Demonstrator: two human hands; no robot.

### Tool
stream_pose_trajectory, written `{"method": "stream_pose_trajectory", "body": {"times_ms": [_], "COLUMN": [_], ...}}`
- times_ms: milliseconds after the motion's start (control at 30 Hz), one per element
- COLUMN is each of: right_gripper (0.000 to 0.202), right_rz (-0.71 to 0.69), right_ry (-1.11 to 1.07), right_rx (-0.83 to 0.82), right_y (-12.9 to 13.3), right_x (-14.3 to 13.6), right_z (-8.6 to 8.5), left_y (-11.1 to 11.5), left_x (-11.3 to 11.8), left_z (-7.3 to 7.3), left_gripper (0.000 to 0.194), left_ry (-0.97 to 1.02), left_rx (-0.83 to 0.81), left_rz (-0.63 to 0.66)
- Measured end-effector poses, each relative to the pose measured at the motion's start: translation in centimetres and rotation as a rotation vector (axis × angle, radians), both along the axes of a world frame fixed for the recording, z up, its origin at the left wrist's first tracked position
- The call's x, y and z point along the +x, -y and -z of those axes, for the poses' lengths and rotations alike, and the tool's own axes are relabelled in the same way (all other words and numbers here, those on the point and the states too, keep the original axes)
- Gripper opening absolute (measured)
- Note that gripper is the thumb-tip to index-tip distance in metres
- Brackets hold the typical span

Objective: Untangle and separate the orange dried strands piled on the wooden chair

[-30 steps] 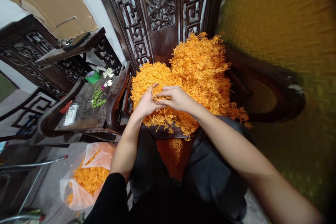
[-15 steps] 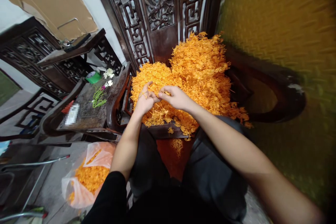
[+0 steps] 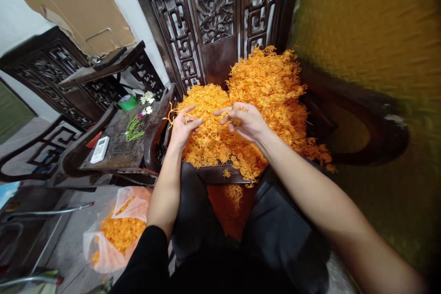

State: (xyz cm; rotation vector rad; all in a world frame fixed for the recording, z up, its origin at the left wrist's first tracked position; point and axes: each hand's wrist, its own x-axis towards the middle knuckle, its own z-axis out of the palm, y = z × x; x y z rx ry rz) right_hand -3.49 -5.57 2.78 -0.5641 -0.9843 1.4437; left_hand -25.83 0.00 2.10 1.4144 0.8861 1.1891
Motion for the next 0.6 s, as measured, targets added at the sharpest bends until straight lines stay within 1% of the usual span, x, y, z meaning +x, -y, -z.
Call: {"method": "stream_pose_trajectory", "body": {"times_ms": [100,200,300,400,467,533,600], "right_gripper": [0.041,0.033,0.032,0.037,0.038,0.034,0.029], "right_rz": [0.067,0.065,0.029,-0.025,-0.023,0.066,0.227], "right_ry": [-0.042,-0.004,0.145,0.360,0.491,0.626,0.766], "right_rx": [-0.040,-0.104,-0.141,-0.108,-0.070,-0.001,0.089], "right_y": [-0.4,-0.4,-0.5,-0.5,-0.4,-0.4,-0.7], "right_x": [0.4,0.2,-0.2,-0.7,-1.3,-2.0,-2.6], "right_z": [0.3,0.3,0.7,1.3,1.7,2.0,2.3], "left_y": [-0.1,-0.1,0.2,0.7,1.0,1.4,1.7], "left_x": [0.1,0.0,0.0,0.2,0.6,1.1,1.5], "left_z": [0.0,0.1,0.1,0.0,-0.1,-0.1,-0.3], "left_gripper": [0.056,0.052,0.051,0.051,0.052,0.058,0.064], "left_ry": [0.042,0.064,0.058,0.011,-0.031,-0.092,-0.137], "left_rx": [-0.038,-0.038,-0.035,-0.033,-0.030,-0.019,-0.015], "left_rz": [0.082,0.120,0.141,0.166,0.180,0.191,0.186]}}
